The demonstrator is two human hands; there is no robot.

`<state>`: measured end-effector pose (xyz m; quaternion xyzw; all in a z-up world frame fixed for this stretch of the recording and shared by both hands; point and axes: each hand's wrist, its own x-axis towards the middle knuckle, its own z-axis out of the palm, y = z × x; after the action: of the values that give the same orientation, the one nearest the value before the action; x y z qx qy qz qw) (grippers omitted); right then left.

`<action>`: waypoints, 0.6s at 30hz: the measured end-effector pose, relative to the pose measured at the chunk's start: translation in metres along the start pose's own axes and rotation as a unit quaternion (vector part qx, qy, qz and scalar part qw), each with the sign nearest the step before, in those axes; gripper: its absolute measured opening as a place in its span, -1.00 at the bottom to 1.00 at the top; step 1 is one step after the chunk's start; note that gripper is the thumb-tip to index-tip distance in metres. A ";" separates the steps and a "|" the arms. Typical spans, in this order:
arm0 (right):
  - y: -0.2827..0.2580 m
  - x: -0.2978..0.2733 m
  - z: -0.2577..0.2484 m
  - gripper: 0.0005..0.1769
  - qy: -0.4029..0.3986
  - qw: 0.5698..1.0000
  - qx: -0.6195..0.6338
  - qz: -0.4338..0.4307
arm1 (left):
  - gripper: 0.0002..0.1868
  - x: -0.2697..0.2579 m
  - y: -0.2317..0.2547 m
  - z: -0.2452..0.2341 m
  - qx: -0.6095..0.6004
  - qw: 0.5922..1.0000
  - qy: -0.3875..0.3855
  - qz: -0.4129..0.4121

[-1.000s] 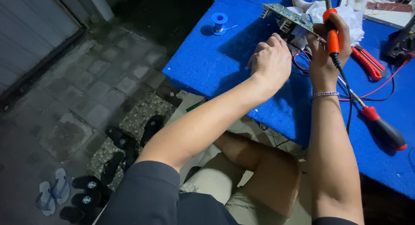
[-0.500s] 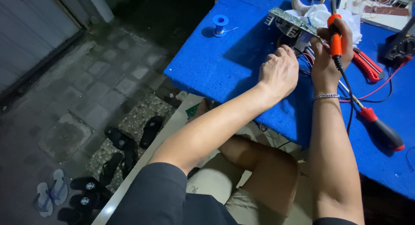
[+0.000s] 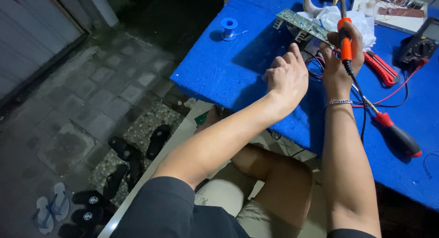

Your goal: Soldering components onto a circuit board using a soldering iron and solder wire at a workbench.

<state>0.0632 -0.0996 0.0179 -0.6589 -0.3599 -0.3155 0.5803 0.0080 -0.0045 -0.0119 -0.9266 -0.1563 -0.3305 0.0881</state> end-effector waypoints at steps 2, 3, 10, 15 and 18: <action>0.002 0.000 0.002 -0.42 0.003 1.000 0.001 0.008 | -0.36 -0.002 0.000 0.007 -0.033 0.999 -0.016 -0.011; 0.005 0.000 0.002 -0.40 0.006 1.000 0.016 0.013 | -0.37 -0.003 -0.002 0.008 -0.062 0.998 -0.019 -0.013; 0.040 -0.003 -0.004 -0.52 0.044 0.995 0.073 0.044 | -0.45 -0.013 -0.020 -0.004 -0.113 0.991 0.068 -0.014; 0.018 0.000 -0.009 -0.68 0.009 0.999 -0.006 0.035 | -0.43 -0.007 -0.014 0.000 -0.134 0.990 0.034 -0.020; 0.043 -0.005 -0.022 -0.70 0.016 0.997 -0.073 0.012 | -0.45 -0.001 -0.007 0.001 -0.122 0.991 0.035 -0.028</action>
<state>0.0967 -0.1251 -0.0068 -0.6986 -0.3190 -0.3442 0.5401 0.0056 0.0021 -0.0130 -0.9133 -0.1374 -0.3822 -0.0297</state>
